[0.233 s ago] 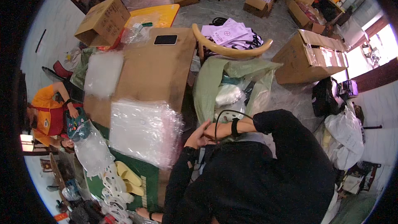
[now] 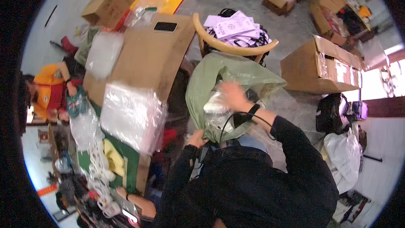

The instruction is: Checking and packing finished clogs into plastic bags and bulk shipping sacks in a shoe manufacturing facility.

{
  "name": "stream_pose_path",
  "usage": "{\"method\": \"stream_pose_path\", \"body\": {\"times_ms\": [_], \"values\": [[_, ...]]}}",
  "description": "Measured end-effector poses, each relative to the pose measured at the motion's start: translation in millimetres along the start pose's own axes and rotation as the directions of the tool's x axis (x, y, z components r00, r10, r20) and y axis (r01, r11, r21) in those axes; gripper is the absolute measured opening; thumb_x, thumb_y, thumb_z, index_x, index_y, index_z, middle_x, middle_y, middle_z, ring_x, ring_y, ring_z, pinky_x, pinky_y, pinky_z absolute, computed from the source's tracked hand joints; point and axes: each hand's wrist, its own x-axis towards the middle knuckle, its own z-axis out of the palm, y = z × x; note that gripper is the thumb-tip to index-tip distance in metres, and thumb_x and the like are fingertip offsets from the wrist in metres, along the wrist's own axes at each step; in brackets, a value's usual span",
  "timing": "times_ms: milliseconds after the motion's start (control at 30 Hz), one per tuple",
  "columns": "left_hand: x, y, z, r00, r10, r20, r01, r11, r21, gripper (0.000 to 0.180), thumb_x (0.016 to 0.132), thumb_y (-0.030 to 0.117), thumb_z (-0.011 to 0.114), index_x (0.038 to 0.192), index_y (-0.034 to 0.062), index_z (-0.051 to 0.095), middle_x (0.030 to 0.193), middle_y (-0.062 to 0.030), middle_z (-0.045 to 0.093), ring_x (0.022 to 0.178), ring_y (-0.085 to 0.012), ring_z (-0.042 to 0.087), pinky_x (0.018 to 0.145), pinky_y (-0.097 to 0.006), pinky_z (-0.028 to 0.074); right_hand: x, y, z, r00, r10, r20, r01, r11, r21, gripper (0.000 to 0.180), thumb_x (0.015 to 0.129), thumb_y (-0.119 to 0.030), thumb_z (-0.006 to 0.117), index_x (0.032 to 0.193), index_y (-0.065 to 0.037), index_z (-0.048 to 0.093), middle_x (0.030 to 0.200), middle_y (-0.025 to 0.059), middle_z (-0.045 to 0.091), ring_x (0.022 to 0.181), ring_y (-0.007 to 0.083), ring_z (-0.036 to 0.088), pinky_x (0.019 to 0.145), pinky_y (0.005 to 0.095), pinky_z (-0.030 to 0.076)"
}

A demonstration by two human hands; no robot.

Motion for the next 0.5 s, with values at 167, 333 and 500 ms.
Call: {"method": "stream_pose_path", "body": {"times_ms": [167,333,500], "values": [[-14.2,17.3,35.3,0.733,-0.616,-0.287,0.575,0.788,-0.223,0.035,0.081,0.029,0.054,0.081,-0.0060,0.059,0.075,-0.0226,0.060,0.075,-0.0354,0.058,0.065,-0.042,0.043,-46.1,169.7,-13.3,0.813,0.519,-0.266,-0.553,0.541,-0.634,0.086,0.066,-0.036,0.069,0.135,-0.012,0.024,0.140,0.0115,0.022,0.130,0.0302,0.017,0.094,0.0602,0.023],[3.3,106.7,22.2,0.489,-0.846,-0.211,0.585,0.498,-0.640,0.045,0.087,0.032,0.046,0.075,-0.0104,0.058,0.073,-0.0247,0.060,0.078,-0.0354,0.059,0.066,-0.044,0.042,-107.4,393.6,1.4,0.332,0.943,0.018,-0.841,0.288,0.459,0.032,0.076,-0.024,0.054,0.092,0.001,0.064,0.098,0.0234,0.060,0.098,0.0350,0.055,0.079,0.0412,0.043],[-98.5,79.4,128.0,0.559,-0.640,-0.528,0.742,0.670,-0.026,0.030,0.081,0.020,0.042,0.076,-0.0013,0.063,0.077,-0.0201,0.061,0.075,-0.0372,0.058,0.070,-0.046,0.046,-53.7,177.5,46.8,0.482,0.654,0.583,-0.709,-0.101,0.698,0.048,0.082,-0.030,0.052,0.119,0.000,0.045,0.112,0.0117,0.052,0.096,0.0260,0.051,0.080,0.0387,0.043]]}}
